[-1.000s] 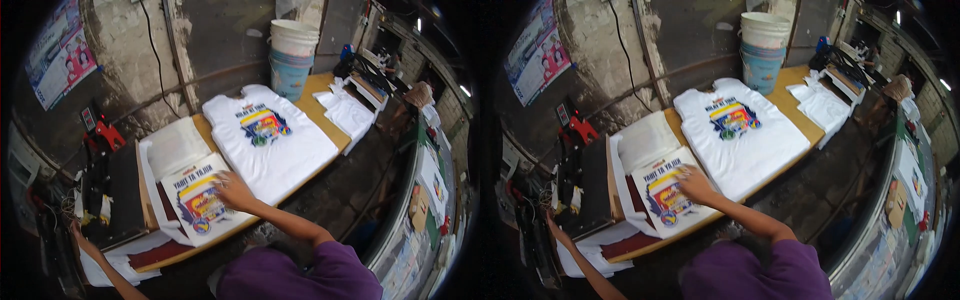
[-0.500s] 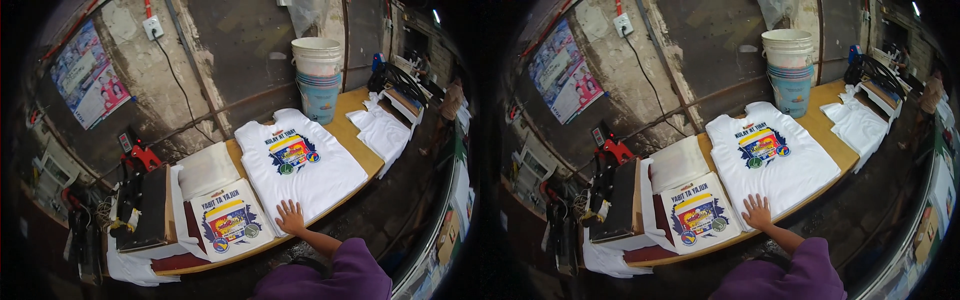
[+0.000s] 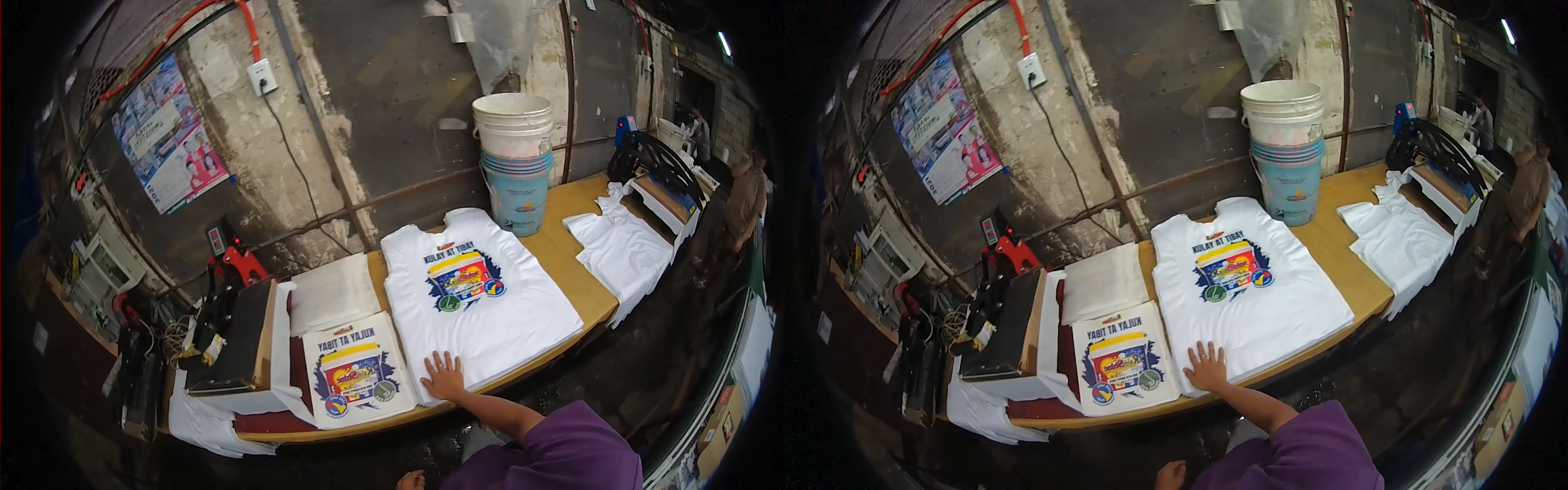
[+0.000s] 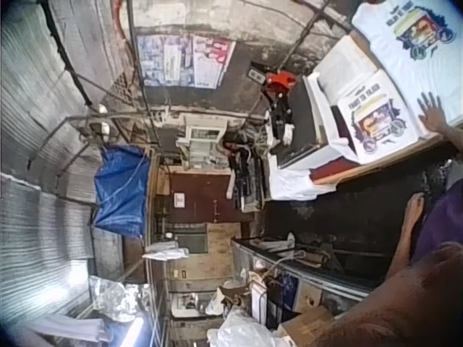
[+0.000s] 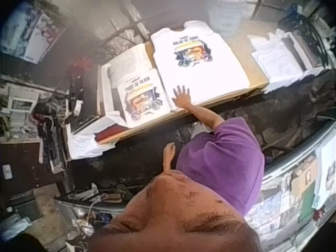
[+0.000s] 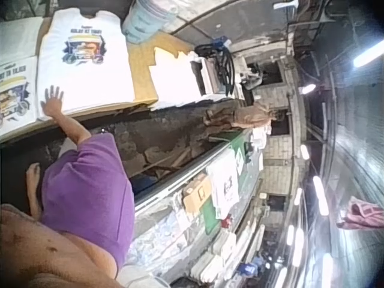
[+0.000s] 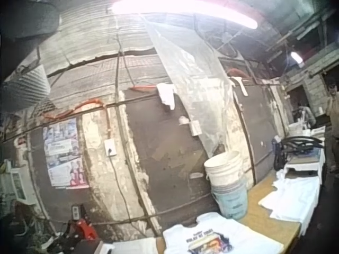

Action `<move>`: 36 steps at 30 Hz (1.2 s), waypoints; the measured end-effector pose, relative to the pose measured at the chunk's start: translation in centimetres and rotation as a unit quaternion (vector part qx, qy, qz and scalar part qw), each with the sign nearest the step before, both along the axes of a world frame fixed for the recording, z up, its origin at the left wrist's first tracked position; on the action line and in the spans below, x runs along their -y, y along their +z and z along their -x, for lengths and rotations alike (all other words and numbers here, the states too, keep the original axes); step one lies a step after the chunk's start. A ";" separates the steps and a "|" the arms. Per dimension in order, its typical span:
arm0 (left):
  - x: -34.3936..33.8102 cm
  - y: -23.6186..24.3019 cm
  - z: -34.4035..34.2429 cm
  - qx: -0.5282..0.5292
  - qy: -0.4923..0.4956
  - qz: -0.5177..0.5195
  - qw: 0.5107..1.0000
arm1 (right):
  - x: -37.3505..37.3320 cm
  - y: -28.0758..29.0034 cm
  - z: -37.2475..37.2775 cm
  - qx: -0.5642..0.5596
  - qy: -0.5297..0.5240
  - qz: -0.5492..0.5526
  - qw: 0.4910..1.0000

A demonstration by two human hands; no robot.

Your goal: Operating a heat press to transfer designs onto white t-shirts in a workshop setting.

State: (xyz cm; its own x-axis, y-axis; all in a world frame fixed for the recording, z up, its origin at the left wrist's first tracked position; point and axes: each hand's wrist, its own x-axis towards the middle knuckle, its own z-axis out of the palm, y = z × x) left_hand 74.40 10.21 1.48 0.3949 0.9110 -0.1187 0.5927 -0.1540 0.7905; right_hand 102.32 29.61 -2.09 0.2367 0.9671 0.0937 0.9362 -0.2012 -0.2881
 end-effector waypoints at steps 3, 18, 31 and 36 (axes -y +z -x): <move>-2.1 1.9 -5.1 0.013 0.007 -0.042 0.999 | 0.1 0.9 -2.7 -0.002 0.049 0.013 0.999; -36.6 2.1 -27.5 0.062 0.112 -0.150 0.980 | -7.7 1.9 -39.2 0.001 -0.163 -0.009 0.987; -68.7 -3.5 -34.1 -0.006 0.138 -0.246 0.959 | -9.3 1.1 -38.7 0.042 -0.165 -0.014 0.985; -75.7 -6.7 -35.3 0.061 0.112 -0.183 0.975 | -9.2 2.1 -39.1 0.063 -0.172 0.004 0.983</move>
State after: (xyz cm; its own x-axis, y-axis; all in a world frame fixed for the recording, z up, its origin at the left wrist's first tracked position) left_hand 109.69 85.92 -5.20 0.1723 0.9486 0.2654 0.5491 -0.3162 0.7736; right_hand 141.46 38.76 0.06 0.5376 0.8322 0.1359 0.8401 -0.5149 -0.1705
